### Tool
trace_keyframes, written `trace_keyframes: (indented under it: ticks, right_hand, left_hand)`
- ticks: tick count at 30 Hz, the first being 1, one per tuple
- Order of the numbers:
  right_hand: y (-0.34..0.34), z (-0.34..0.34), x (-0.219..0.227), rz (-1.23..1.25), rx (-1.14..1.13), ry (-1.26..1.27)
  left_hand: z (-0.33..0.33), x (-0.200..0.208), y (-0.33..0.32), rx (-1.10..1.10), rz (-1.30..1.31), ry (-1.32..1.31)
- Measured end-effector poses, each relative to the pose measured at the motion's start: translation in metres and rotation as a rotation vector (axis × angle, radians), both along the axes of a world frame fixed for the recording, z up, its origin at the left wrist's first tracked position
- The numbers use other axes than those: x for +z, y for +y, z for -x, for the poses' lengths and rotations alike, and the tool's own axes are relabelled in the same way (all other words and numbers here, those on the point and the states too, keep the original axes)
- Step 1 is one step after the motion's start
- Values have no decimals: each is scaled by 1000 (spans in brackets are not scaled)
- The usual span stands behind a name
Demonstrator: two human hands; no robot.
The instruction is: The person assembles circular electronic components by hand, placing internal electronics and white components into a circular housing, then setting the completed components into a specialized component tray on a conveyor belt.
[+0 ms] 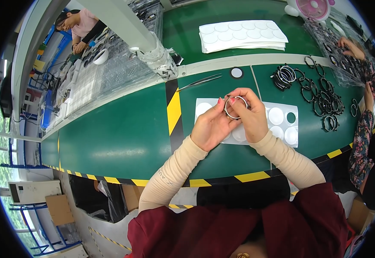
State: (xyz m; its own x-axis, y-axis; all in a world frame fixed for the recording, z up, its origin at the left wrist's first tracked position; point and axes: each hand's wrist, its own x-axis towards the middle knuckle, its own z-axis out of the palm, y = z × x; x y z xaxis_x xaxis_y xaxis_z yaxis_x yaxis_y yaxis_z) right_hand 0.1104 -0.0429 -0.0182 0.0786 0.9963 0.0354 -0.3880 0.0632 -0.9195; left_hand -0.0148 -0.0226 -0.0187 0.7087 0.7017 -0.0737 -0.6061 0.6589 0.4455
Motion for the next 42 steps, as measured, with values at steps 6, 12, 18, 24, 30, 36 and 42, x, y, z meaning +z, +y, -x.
trace_keyframes:
  ticks: [6, 12, 18, 24, 30, 36, 42]
  right_hand:
    - [1, 0, -1, 8, -16, 27]
    - [1, -7, -3, 49, 42, 35]
    - [2, -7, 0, 2, 83, 48]
    - [1, -1, 3, -18, 102, 66]
    - [2, 0, -6, -7, 57, 2]
    - [2, 0, -2, -2, -15, 39]
    - [2, -4, 1, 10, 6, 29]
  left_hand:
    - [-2, 2, -1, 10, 12, 17]
    - [-1, 2, 0, 6, 15, 8]
    - [0, 0, 1, 32, 59, 35]
    - [4, 0, 5, 16, 60, -91]
    - [-1, 1, 0, 43, 49, 44]
    - [-2, 0, -1, 31, 13, 10]
    - [-2, 1, 0, 42, 32, 43]
